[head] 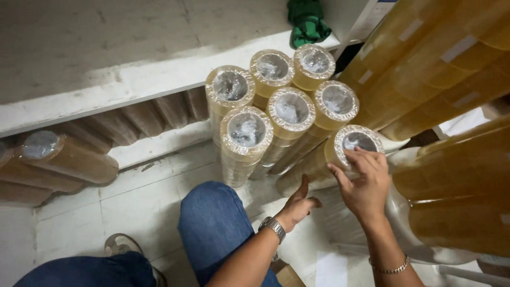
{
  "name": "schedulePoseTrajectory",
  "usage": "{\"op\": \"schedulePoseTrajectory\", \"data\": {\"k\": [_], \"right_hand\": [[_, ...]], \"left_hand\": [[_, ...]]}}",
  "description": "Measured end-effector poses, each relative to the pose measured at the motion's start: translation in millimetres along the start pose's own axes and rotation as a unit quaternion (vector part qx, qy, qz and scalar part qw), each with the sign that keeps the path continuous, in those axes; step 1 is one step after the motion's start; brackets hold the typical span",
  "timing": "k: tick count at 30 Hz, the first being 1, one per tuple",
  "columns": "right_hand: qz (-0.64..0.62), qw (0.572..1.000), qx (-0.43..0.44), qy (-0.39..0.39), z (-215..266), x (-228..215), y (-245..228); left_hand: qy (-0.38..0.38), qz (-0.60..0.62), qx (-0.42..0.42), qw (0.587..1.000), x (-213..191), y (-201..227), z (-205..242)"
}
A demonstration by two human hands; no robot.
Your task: The person kneels on the floor and repeatedly picks up rolls of plastic wrap from a pile, then places them onto a white shelf. The person handles the rolls one at a time, stacking them vertically on the shelf.
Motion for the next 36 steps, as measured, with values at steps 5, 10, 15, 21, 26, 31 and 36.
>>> {"op": "schedulePoseTrajectory", "data": {"k": [5, 10, 15, 21, 26, 31, 36], "right_hand": [[0.021, 0.999, 0.029, 0.000, -4, 1, 12], [0.024, 0.999, 0.035, -0.011, -4, 3, 18], [0.119, 0.993, -0.007, -0.002, -6, -2, -5], [0.071, 0.996, -0.043, 0.017, -25, -11, -43], [0.015, 0.995, -0.091, 0.031, -47, -3, -88], [-0.073, 0.994, -0.077, -0.009, -78, 14, -140], [-0.131, 0.981, -0.125, -0.075, -103, 46, -196]], "left_hand": [[0.000, -0.057, -0.002, 0.998, -8, -1, -10], [0.018, -0.100, -0.024, 0.995, -13, -34, -46], [0.035, 0.064, -0.052, 0.996, -6, 10, -7], [0.028, 0.014, -0.002, 1.000, -6, 15, -12], [0.001, -0.001, 0.154, 0.988, -6, 84, 22], [0.006, -0.087, 0.264, 0.961, -42, 166, 92], [0.036, -0.055, 0.301, 0.951, -114, 191, 134]]}}
Point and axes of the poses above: each hand's wrist, its own z-axis away from the middle knuckle, its own x-axis out of the palm, y = z × x, the point moved 9 cm from there along -z, towards the middle knuckle, and after that the axes turned 1 degree about y, right-handed, at the moved point
